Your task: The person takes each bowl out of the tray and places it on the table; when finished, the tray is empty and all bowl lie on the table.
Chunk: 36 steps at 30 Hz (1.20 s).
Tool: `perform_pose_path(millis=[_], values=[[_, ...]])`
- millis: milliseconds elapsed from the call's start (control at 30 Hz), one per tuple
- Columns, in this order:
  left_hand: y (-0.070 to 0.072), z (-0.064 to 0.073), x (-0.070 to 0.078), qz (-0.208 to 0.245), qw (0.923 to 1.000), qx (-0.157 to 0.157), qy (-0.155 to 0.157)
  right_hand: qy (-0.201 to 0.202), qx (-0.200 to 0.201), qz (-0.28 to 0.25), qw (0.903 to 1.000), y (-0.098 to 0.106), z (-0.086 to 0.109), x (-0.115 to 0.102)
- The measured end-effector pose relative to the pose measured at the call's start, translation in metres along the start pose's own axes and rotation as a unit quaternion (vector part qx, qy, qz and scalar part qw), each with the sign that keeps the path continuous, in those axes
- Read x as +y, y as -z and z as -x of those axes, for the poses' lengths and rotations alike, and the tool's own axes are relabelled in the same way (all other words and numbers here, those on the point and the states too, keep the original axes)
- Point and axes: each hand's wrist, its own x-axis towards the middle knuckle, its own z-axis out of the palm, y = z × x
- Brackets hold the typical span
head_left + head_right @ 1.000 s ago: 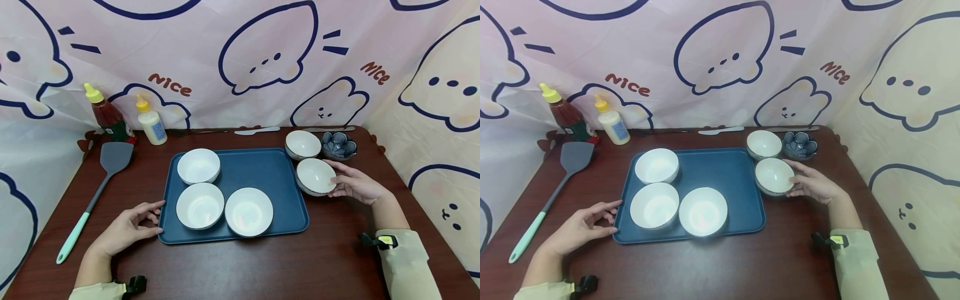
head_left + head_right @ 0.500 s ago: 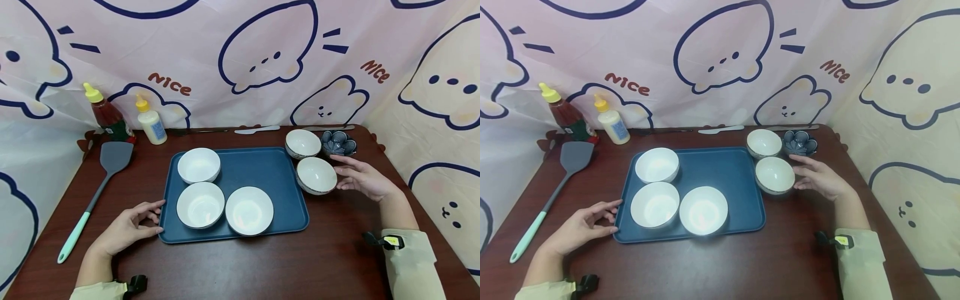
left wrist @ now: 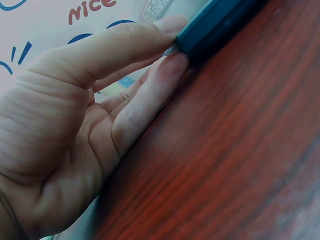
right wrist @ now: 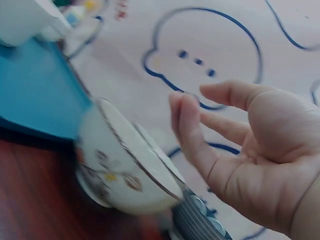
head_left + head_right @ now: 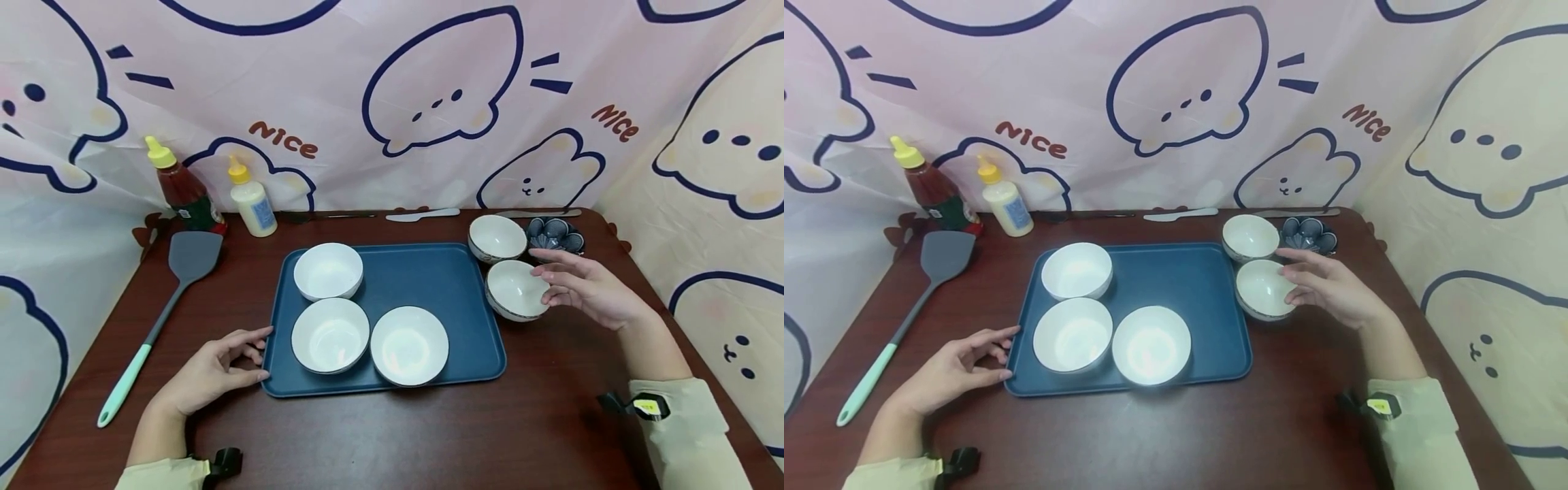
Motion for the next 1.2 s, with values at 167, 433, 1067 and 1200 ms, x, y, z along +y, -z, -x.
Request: perform_pose_path(millis=[167,433,1067,1200], values=[[0.0,0.0,-0.001,0.002,1.0,0.001,0.004,-0.001,-0.046,0.005,0.9989,-0.025,-0.009,-0.007],[0.0,0.0,-0.001,0.002,1.0,0.0,0.001,-0.044,-0.094,0.022,0.9944,-0.066,-0.026,-0.019],[0.0,0.001,0.0,0.004,1.0,0.0,0.006,-0.09,-0.217,0.084,0.9684,-0.125,-0.072,-0.016],[0.0,0.001,0.0,0.003,1.0,0.001,0.008,-0.097,-0.225,0.088,0.9655,-0.131,-0.076,-0.013]])
